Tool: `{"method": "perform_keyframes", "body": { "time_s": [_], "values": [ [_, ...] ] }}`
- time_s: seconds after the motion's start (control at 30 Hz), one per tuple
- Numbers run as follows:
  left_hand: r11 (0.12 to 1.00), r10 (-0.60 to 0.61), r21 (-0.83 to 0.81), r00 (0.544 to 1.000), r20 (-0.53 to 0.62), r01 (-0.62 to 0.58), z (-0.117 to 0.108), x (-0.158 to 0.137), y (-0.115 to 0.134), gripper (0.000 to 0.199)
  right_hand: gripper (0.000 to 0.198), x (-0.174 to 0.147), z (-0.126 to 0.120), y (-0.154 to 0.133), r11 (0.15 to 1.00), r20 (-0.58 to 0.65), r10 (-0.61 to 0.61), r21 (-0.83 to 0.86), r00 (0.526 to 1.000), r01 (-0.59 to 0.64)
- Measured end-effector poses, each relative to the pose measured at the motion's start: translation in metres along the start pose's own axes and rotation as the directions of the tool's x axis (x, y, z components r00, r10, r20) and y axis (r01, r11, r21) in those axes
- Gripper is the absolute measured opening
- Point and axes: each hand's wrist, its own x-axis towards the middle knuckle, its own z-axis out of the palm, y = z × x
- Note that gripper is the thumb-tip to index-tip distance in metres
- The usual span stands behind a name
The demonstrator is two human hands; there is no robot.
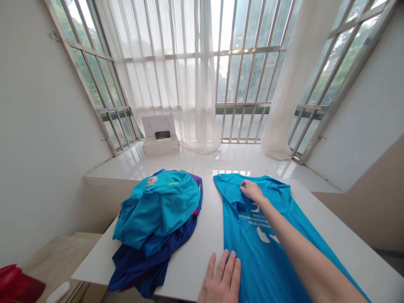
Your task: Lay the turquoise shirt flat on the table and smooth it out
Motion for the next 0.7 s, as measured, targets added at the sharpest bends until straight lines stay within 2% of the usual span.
{"method": "perform_keyframes", "body": {
  "time_s": [0.07, 0.23, 0.4, 0.5, 0.7],
  "values": [
    [1.0, 0.004, -0.014, 1.0, 0.001, -0.004, -0.004, 0.003, -0.001, 0.071, 0.03, 0.001, -0.001, -0.001, 1.0, -0.025, -0.016, 0.016, 1.0, 0.016],
    [0.999, 0.019, -0.026, 1.0, 0.016, -0.018, -0.011, 0.009, -0.004, 0.069, 0.033, 0.008, -0.002, -0.003, 0.999, -0.081, 0.0, 0.046, 0.997, 0.004],
    [1.0, -0.019, 0.013, 1.0, -0.002, 0.019, -0.001, 0.001, 0.0, 0.047, 0.032, 0.011, 0.003, -0.002, 0.999, -0.031, 0.028, 0.027, 0.999, -0.027],
    [0.999, -0.039, 0.017, 0.999, 0.001, 0.039, 0.008, -0.005, 0.005, 0.046, 0.029, 0.012, 0.003, -0.004, 1.0, -0.014, 0.021, 0.013, 1.0, -0.021],
    [0.998, -0.056, 0.014, 0.998, -0.007, 0.057, 0.007, -0.005, 0.004, 0.042, 0.033, 0.017, -0.009, -0.005, 0.998, -0.117, 0.068, 0.003, 0.991, -0.068]
  ]
}}
